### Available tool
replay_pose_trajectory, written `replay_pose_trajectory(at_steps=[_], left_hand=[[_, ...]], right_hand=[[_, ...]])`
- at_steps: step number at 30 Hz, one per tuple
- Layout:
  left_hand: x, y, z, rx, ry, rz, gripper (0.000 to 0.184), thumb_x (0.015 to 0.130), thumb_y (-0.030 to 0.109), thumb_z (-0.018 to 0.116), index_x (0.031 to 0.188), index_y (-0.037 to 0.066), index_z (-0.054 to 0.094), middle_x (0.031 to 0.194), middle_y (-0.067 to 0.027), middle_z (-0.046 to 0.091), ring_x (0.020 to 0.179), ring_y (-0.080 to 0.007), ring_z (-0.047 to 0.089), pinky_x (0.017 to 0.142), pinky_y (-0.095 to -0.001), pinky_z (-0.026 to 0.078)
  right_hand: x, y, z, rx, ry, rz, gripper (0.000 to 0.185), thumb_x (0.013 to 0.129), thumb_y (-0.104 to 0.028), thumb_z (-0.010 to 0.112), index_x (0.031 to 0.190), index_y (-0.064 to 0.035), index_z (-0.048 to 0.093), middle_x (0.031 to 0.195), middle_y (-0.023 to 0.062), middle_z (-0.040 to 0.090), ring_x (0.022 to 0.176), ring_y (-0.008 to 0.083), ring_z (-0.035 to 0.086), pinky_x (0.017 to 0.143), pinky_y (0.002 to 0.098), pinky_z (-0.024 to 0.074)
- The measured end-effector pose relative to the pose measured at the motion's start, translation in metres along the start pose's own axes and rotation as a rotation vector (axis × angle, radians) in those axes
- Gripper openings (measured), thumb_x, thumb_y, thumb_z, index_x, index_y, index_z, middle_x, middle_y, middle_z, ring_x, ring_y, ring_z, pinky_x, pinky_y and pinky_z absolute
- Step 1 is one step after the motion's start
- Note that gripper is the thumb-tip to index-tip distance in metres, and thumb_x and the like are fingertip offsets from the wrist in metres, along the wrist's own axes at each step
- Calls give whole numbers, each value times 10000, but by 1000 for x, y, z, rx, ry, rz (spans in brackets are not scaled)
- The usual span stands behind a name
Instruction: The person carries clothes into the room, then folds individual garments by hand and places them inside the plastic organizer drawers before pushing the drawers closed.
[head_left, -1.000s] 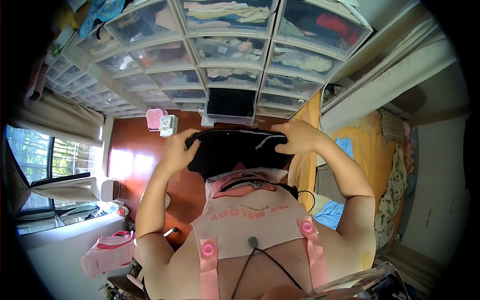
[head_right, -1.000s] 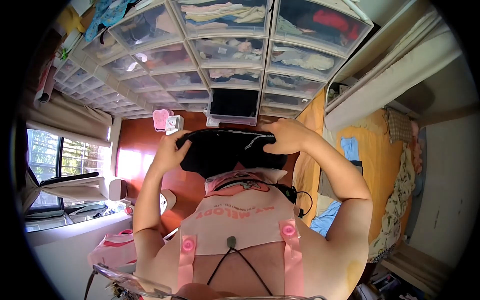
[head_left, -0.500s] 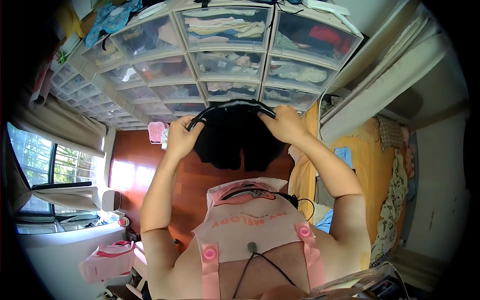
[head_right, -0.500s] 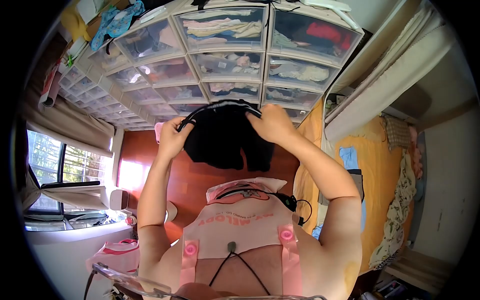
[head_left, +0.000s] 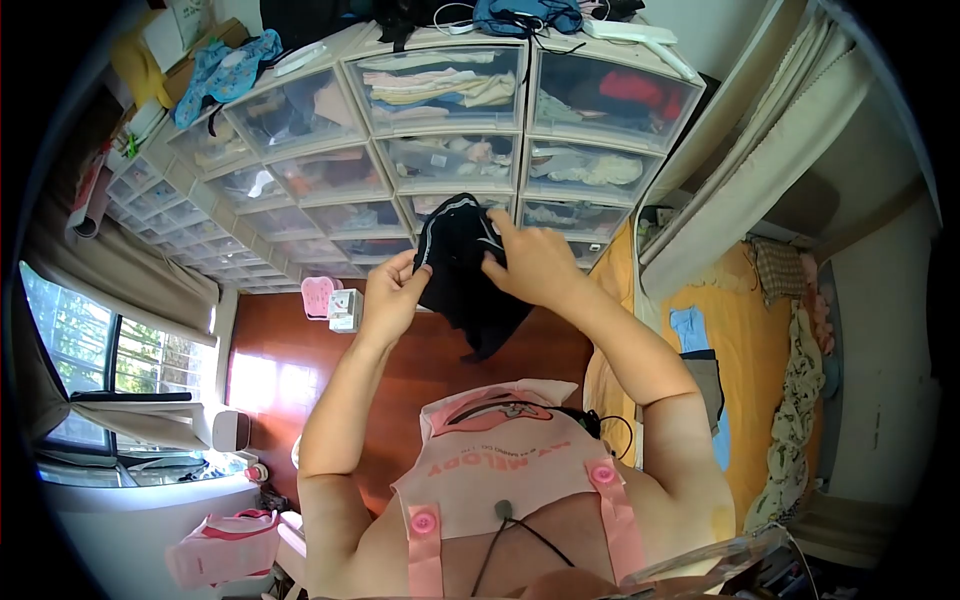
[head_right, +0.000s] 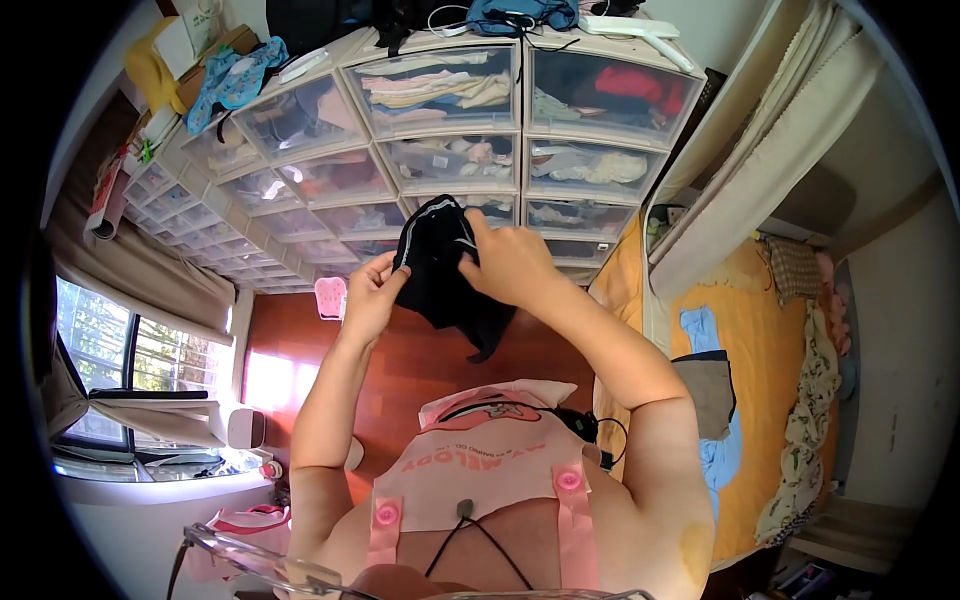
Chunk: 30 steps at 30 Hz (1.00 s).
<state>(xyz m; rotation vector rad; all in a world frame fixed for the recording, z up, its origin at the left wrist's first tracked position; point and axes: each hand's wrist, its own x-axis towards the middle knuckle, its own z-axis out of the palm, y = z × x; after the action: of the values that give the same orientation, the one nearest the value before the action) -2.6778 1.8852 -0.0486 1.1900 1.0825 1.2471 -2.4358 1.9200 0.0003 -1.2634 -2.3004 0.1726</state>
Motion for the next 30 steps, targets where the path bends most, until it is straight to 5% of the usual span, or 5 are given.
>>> replay_pose_trajectory(at_steps=[13,18,21,26,30], left_hand=[[-17,26,7,-66,-32,-22,268,1000,-3,551,1218,-35,703,993,-15,746,825,-54,659,743,-194,503],[-19,45,-3,214,56,21,261,983,-9,573,1194,-24,725,955,-4,743,805,-41,643,713,-193,492],[-19,48,-18,486,106,82,272,965,-14,599,1209,-30,719,971,-23,747,838,-52,649,751,-205,509],[-32,50,3,558,125,144,282,980,29,651,1250,-29,706,1101,-95,759,994,-86,675,895,-230,525],[-37,11,18,477,170,250,311,953,30,704,1262,-4,709,790,15,640,722,-37,533,635,-214,463]], right_hand=[[-12,13,20,171,-254,26,548,801,-114,713,1295,-16,496,957,255,721,908,452,707,793,516,573],[-8,38,43,433,-33,-3,233,890,-176,621,916,41,703,887,295,682,920,489,656,834,526,537],[3,47,26,690,-314,291,240,918,-166,581,891,53,677,700,216,653,613,337,659,609,446,554],[4,23,24,1114,-363,653,178,943,-150,545,885,-10,639,627,48,531,517,141,546,387,302,427],[-1,-8,41,1441,-299,725,108,929,-157,554,979,-62,566,656,19,492,467,115,473,379,272,389]])
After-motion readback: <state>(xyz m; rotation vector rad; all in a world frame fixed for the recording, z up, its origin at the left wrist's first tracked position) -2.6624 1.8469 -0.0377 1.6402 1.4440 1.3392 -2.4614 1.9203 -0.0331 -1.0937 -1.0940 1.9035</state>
